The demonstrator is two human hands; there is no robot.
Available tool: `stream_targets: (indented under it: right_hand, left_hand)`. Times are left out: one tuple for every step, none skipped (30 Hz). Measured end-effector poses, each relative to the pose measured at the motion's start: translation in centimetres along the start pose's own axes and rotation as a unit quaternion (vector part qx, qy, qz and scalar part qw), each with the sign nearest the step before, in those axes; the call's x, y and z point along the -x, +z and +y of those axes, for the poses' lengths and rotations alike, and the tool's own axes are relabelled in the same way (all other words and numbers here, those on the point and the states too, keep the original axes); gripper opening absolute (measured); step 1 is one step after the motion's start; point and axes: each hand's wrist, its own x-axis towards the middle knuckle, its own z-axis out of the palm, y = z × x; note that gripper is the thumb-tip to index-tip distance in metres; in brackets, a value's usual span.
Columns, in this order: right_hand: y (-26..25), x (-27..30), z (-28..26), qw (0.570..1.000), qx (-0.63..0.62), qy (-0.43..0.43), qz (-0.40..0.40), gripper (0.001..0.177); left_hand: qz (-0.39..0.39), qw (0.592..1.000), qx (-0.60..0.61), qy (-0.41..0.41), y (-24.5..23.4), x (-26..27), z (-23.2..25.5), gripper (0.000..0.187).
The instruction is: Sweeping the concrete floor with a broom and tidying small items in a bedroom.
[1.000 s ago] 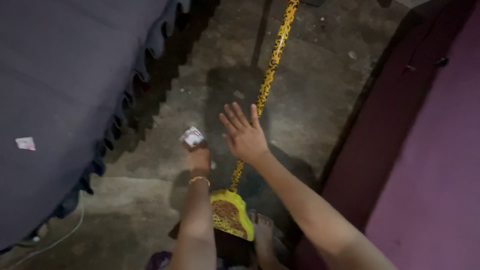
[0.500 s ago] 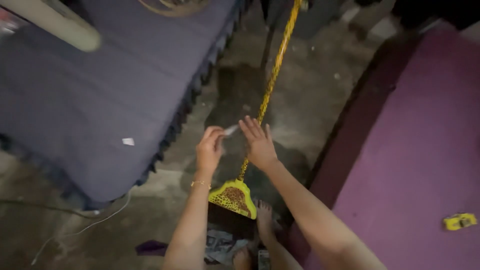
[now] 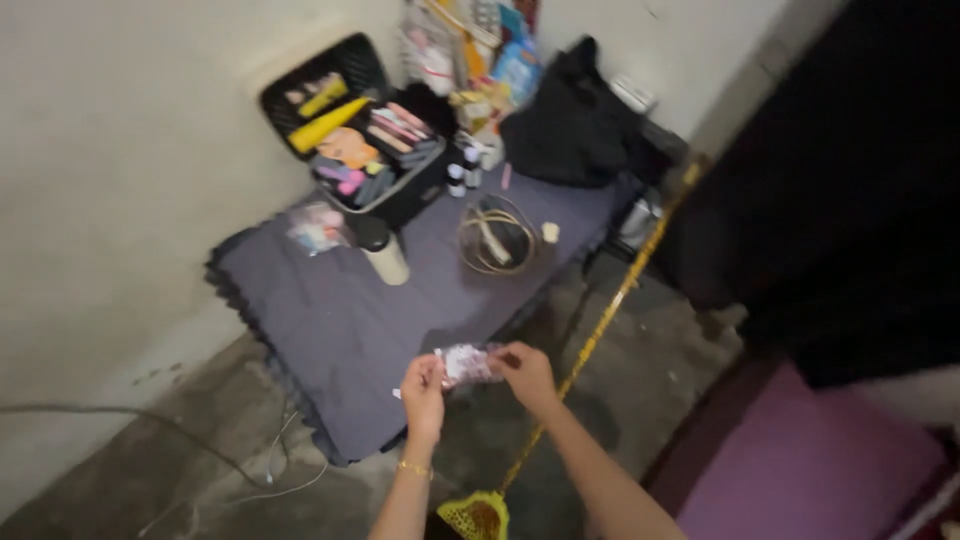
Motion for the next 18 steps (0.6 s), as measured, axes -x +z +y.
stream_targets:
  right_hand:
    - [0.8, -2.4, -1.5, 1.0, 0.003, -0.007, -0.014, 0.016]
    - [2.5, -4.0, -2.6, 1.0, 0.001, -0.008, -0.015, 0.018]
    - [4.3, -5.8, -3.6, 1.0, -0.002, -0.01, -0.016, 0.02]
    - [6.2, -6.8, -4.3, 1.0, -0.003, -0.008, -0.027, 0.02]
    - [8.1, -8.2, -4.8, 0.999, -0.015, 0.008, -0.038, 0.022]
    - [9.7, -10.0, -5.2, 0.998, -0.025, 0.024, -0.043, 0.024]
    - [11.1, -11.3, -6.8, 0.998, -0.025, 0.026, -0.05, 0.024]
    - [12.8, -12.5, -8.2, 0.998, -0.026, -0.001, -0.064, 0.029]
    - [14.5, -13.9, -9.6, 0.996, -0.028, -0.027, -0.077, 0.034]
    - [16.2, -15.8, -10.2, 0.996, -0.026, -0.025, -0.079, 0.034]
    - [18.0, -17.7, -10.9, 0.994, -0.01, -0.073, -0.081, 0.039]
    - [19.9, -19.3, -11.6, 0.988, 0.005, -0.123, -0.089, 0.045]
    - [21.2, -21.1, -12.1, 0.988, 0.007, -0.123, -0.096, 0.045]
    - [23.2, -22.4, -12.7, 0.986, 0.014, -0.127, -0.103, 0.047]
    - [24.9, -23.7, -13.3, 0.985, 0.022, -0.131, -0.11, 0.049]
    - [26.1, -25.0, -14.6, 0.985, 0.018, -0.131, -0.111, 0.049]
    - [27.2, -26.3, -15.7, 0.988, 0.015, -0.115, -0.098, 0.049]
    - [27.7, -27.2, -16.6, 0.992, 0.017, -0.096, -0.085, 0.048]
  left_hand:
    - [0.015, 1.0, 0.005, 0.003, -0.1, -2.0, 1.8, 0.012]
    - [0.033, 0.999, 0.014, 0.006, -1.2, -3.3, 3.4, 0.014]
    - [0.051, 0.998, 0.024, 0.009, -2.3, -4.9, 4.8, 0.016]
    - [0.062, 0.998, 0.021, 0.005, -3.4, -6.2, 6.5, 0.016]
    - [0.04, 0.996, 0.07, -0.043, -4.5, -7.8, 8.0, 0.023]
    - [0.015, 0.989, 0.12, -0.091, -5.1, -10.0, 9.4, 0.04]
    - [0.021, 0.988, 0.12, -0.093, -7.1, -12.4, 8.8, 0.04]
    - [-0.003, 0.993, 0.101, -0.068, -9.4, -14.9, 8.2, 0.038]
    - [-0.027, 0.995, 0.083, -0.043, -11.7, -17.6, 7.6, 0.036]
    - [-0.025, 0.995, 0.084, -0.046, -12.9, -20.7, 7.9, 0.036]
    - [0.004, 0.997, 0.066, -0.046, -14.2, -23.8, 8.2, 0.038]
    - [0.038, 0.997, 0.048, -0.045, -15.7, -26.4, 8.6, 0.04]
    - [0.045, 0.997, 0.05, -0.047, -16.9, -29.3, 8.0, 0.04]
    - [0.03, 0.998, 0.016, -0.046, -18.9, -31.8, 7.7, 0.039]
    - [0.015, 0.999, -0.019, -0.046, -20.8, -34.2, 7.3, 0.038]
    - [0.016, 0.999, -0.023, -0.046, -22.0, -37.3, 5.9, 0.038]
    - [0.017, 0.998, -0.046, -0.048, -23.2, -40.3, 4.5, 0.038]
    - [0.018, 0.996, -0.066, -0.055, -23.8, -42.7, 2.6, 0.039]
